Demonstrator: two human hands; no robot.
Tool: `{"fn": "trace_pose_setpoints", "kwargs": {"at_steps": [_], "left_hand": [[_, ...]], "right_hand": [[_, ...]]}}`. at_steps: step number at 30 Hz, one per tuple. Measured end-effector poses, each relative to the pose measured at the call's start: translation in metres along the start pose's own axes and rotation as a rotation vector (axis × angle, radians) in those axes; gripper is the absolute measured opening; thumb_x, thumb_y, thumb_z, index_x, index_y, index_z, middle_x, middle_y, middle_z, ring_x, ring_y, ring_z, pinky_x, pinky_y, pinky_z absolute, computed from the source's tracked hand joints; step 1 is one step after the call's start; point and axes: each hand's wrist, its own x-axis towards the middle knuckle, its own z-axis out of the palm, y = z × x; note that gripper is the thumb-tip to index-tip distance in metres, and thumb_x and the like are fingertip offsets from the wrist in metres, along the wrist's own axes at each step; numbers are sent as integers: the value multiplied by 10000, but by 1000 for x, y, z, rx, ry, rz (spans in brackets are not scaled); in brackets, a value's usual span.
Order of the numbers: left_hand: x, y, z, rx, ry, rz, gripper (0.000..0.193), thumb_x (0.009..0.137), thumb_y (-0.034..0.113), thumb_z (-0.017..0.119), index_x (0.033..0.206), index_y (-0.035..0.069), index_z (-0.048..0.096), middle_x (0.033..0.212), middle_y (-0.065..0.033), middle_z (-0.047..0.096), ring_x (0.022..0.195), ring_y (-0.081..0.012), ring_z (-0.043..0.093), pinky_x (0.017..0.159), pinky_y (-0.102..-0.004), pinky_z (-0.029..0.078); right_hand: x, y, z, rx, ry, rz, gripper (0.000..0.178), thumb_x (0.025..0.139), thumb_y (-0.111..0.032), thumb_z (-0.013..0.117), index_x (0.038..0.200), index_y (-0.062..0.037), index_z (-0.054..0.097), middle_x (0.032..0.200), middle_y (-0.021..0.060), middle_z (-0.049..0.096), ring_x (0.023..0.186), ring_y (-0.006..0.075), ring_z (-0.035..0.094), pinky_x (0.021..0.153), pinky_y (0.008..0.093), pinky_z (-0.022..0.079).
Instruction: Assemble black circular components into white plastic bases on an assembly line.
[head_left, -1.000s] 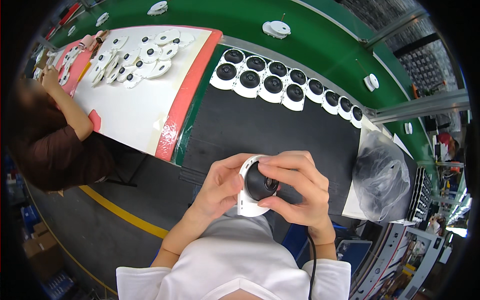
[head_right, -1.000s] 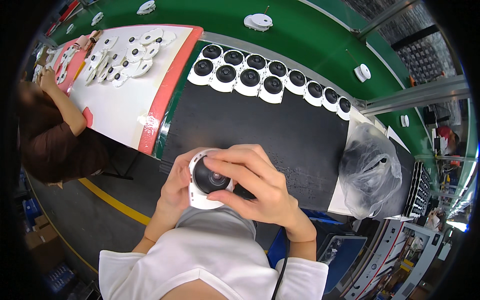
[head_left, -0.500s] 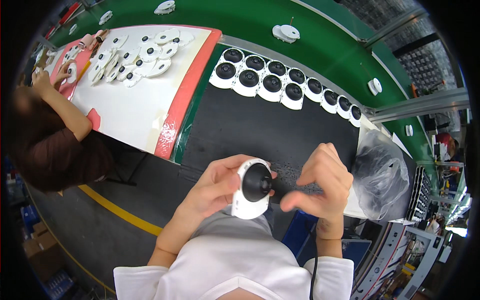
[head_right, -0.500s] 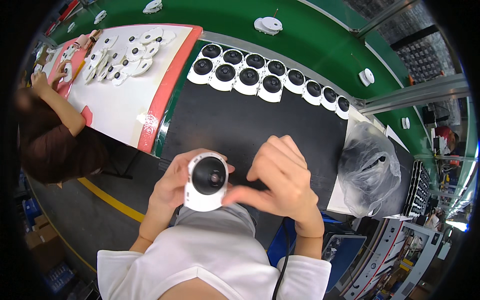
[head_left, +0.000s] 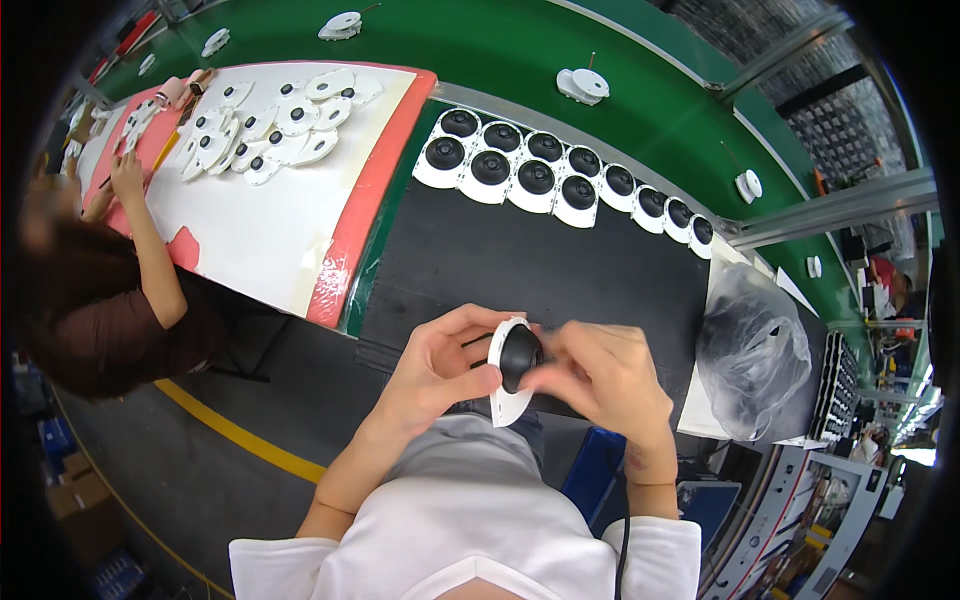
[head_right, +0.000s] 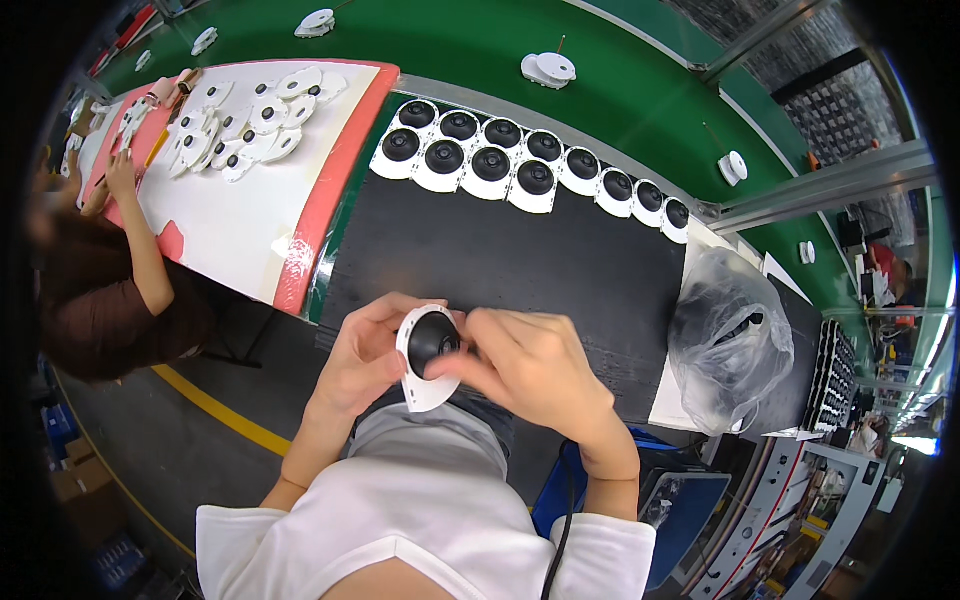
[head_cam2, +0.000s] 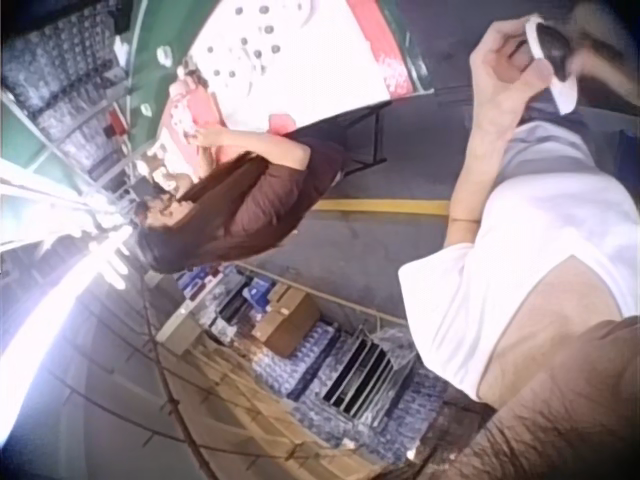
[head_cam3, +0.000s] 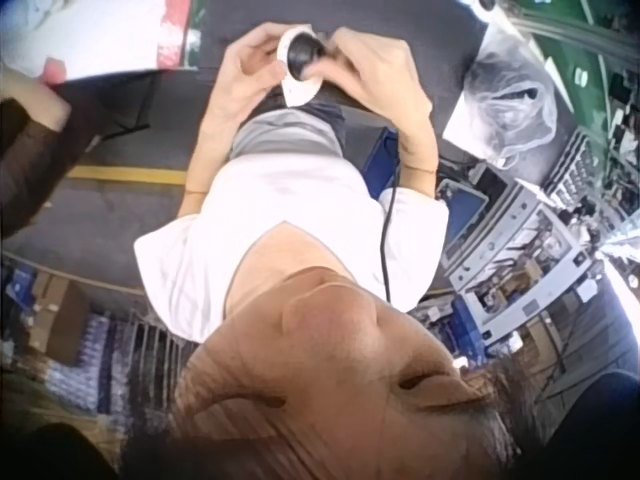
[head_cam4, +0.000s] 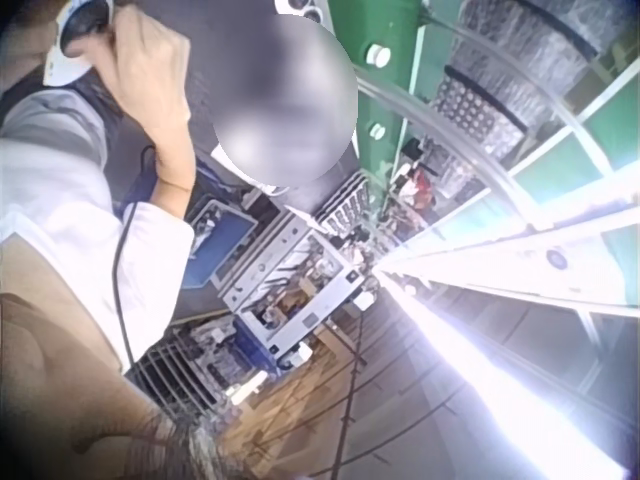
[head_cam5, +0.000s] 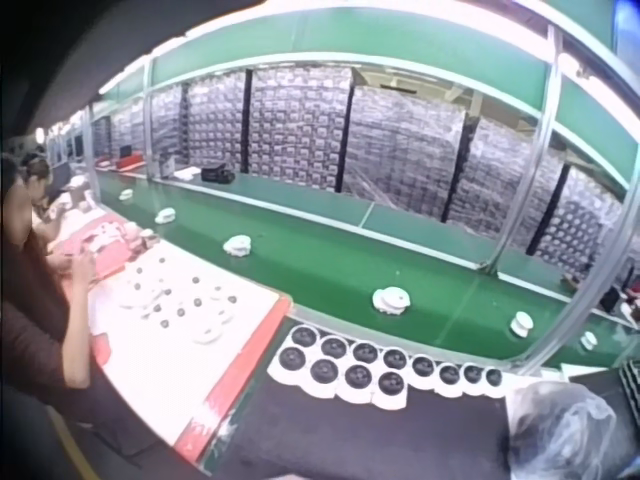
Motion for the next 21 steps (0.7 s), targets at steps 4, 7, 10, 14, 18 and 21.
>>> {"fn": "trace_pose_setpoints", "kwargs": {"at_steps": [4,7,10,14,18,21], "left_hand": [[3,-2,6,46,45,33,526,875,45,696,1346,-54,484,1296,-153,571,1179,-195,580,988,-333,500],[5,-13,-4,-32,45,-38,493,931,125,663,1362,-27,478,1282,-127,579,1129,-162,609,874,-316,573],[8,-18,-4,-55,94,-121,477,960,139,632,1384,-4,467,1277,-119,579,1133,-163,608,884,-325,570],[18,-40,-3,307,199,98,583,982,183,605,1480,27,346,1382,-150,538,1261,-227,538,1044,-401,460],[27,-54,-24,1559,29,330,680,918,296,662,1453,-13,379,1486,-188,415,1398,-371,369,1157,-490,283],[26,-68,-37,1834,-49,306,681,929,383,616,1427,-35,411,1500,-174,398,1427,-355,317,1174,-503,247]], "right_hand": [[4,11,-4,90,94,-78,565,676,-415,830,1027,-8,655,974,107,654,787,259,641,620,340,514],[5,13,4,29,92,-166,707,641,-388,856,1192,-19,610,1168,129,612,965,323,623,776,390,512],[2,22,10,8,66,-171,723,613,-323,877,1212,-23,604,1199,142,613,1003,345,617,850,421,498],[5,65,1,-49,241,64,782,548,-257,908,1224,-21,595,1158,133,649,988,261,646,807,348,516],[5,150,-6,-394,321,387,705,636,-238,881,1219,-26,547,1167,151,625,1049,345,623,878,408,515],[7,179,-8,-435,343,349,702,640,-202,878,1235,-23,551,1183,165,616,1094,350,599,930,414,489]]}}
